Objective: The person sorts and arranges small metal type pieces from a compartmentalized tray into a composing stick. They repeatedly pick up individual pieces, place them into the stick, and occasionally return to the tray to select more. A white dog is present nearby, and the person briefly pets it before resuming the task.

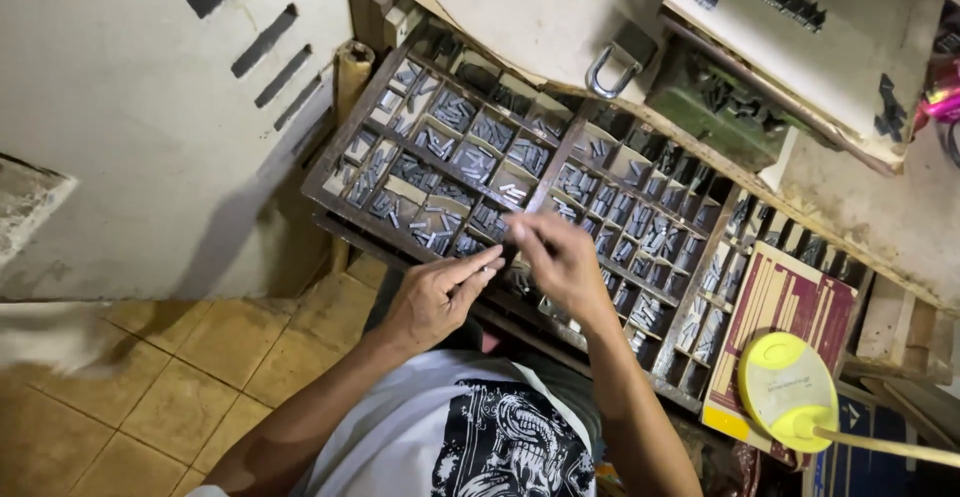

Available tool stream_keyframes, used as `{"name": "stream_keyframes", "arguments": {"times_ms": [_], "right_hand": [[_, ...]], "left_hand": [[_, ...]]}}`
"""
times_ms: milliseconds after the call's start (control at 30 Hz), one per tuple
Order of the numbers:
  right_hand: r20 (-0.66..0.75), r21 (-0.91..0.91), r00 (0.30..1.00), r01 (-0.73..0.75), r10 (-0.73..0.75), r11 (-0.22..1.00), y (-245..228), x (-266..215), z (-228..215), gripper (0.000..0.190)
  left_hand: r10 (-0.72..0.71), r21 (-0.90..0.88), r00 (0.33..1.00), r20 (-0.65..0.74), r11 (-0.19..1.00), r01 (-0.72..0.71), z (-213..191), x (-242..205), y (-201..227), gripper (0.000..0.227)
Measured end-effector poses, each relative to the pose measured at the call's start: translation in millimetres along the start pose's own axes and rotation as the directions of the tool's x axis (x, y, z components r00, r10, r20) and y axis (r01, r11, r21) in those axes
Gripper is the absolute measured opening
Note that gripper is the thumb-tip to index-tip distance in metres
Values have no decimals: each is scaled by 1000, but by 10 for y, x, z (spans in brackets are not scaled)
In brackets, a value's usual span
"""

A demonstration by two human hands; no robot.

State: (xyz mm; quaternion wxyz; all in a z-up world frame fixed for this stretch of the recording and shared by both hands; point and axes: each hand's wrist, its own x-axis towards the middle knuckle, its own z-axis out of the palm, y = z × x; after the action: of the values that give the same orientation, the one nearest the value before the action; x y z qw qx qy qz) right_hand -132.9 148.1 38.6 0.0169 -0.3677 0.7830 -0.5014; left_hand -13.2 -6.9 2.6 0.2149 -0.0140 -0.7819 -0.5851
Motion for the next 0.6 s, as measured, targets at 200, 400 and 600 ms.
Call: {"name": "stream_keyframes", "arguments": {"times_ms": [200,400,600], "right_hand": [[23,4,997,68,-68,998,-191,-409,40,16],[-4,33,982,-187,187,982,23,-393,254,9],[44,45,978,-207,205,977,93,-96,656,12]], "left_hand": [[-15,56,999,47,998,13,151,-147,-262,31],[-173,111,967,188,982,154,39,-336,24,20],[-339,-55,859,384,920,387,140,-341,-467,16]]}}
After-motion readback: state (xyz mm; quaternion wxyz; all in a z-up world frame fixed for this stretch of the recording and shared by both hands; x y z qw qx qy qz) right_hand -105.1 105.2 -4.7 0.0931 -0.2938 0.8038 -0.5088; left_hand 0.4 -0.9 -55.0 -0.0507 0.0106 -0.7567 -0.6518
